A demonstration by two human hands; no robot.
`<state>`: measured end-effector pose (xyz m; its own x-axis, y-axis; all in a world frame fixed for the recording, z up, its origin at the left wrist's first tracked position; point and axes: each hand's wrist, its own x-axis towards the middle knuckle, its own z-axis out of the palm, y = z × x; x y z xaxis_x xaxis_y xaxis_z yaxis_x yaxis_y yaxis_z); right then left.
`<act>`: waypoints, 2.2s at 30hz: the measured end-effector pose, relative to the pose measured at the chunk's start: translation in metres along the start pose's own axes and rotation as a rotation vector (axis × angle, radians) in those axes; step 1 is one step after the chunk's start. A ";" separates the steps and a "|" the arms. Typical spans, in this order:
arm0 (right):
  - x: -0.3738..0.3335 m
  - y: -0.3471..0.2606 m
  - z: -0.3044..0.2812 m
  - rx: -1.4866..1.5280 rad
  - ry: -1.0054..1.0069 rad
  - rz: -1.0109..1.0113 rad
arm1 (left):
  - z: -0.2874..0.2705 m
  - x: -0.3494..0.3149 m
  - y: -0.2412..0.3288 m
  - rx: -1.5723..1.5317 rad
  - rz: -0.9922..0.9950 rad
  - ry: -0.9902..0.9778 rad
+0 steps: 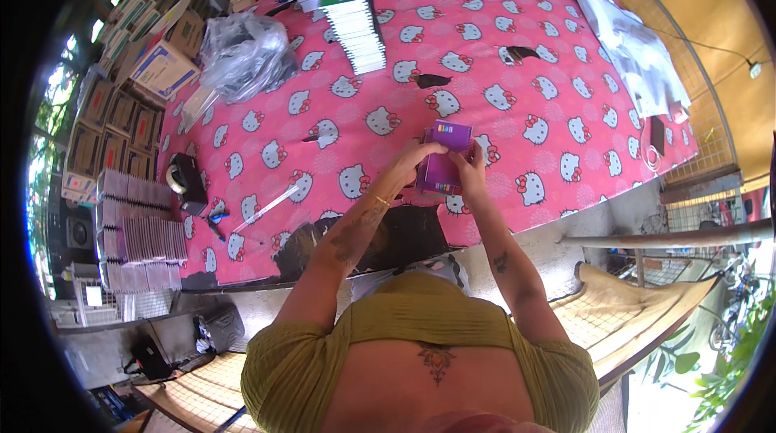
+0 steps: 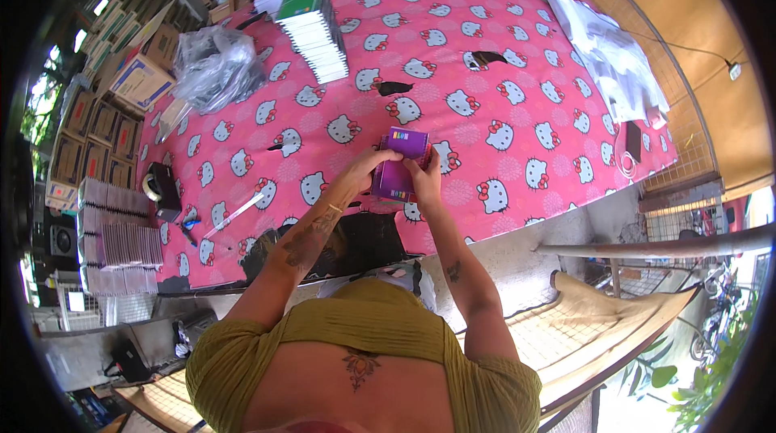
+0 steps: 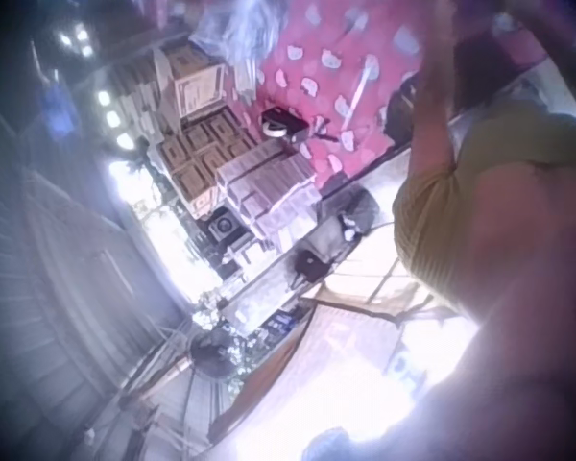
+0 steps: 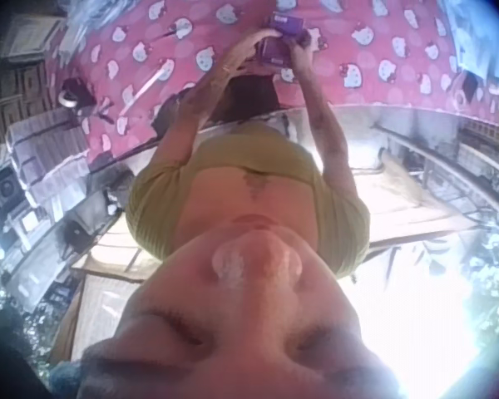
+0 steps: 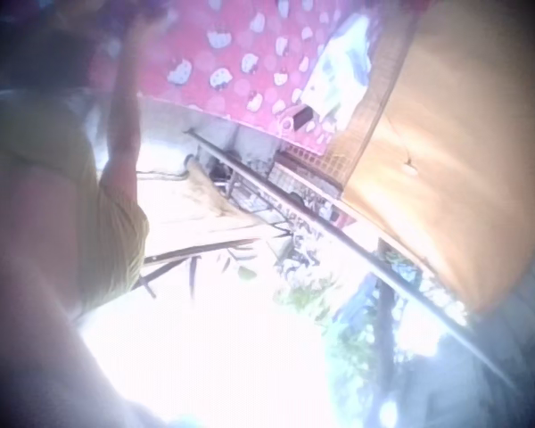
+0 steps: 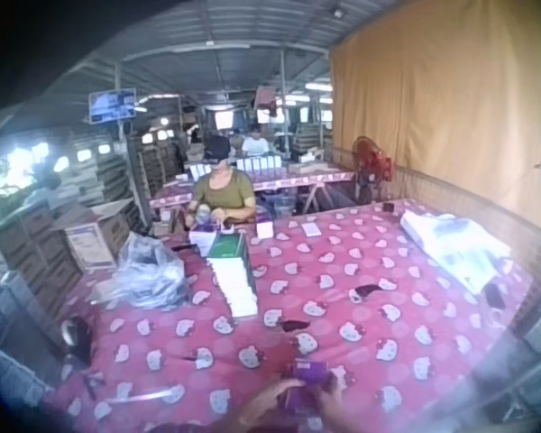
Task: The person organizes colored notepads by color, stacks them, and then places stacks of notepads into clear plastic bags, sealing each bag with tape.
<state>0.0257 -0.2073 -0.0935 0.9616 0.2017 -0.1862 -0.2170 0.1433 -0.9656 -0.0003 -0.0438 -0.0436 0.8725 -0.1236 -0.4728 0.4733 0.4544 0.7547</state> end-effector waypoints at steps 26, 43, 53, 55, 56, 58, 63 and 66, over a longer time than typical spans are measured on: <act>-0.083 0.036 0.086 -0.080 -0.416 -0.186 | -0.106 -0.137 0.014 1.084 0.657 -0.041; -0.086 0.005 0.041 -0.190 -0.839 -0.184 | -0.051 -0.197 0.034 1.760 1.155 -0.022; -0.108 0.005 0.118 0.549 -1.165 0.760 | -0.108 -0.330 0.003 1.908 1.301 0.205; -0.105 0.004 0.147 0.456 -1.115 0.660 | -0.134 -0.335 -0.025 1.486 1.101 0.789; -0.105 0.005 0.161 0.410 -1.090 0.607 | -0.153 -0.338 -0.037 1.134 0.903 0.855; -0.109 0.019 0.190 0.275 -1.067 0.562 | -0.192 -0.347 -0.057 0.273 0.514 0.796; -0.120 0.042 0.278 -0.054 -1.010 0.593 | -0.246 -0.353 -0.066 0.006 0.312 0.818; -0.120 0.042 0.322 -0.188 -0.953 0.534 | -0.279 -0.354 -0.063 -0.030 0.371 0.905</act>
<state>-0.1532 0.0863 -0.0529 0.2110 0.8685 -0.4486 -0.4588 -0.3172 -0.8300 -0.3733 0.2177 -0.0508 0.5364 0.7496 -0.3877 0.1738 0.3515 0.9199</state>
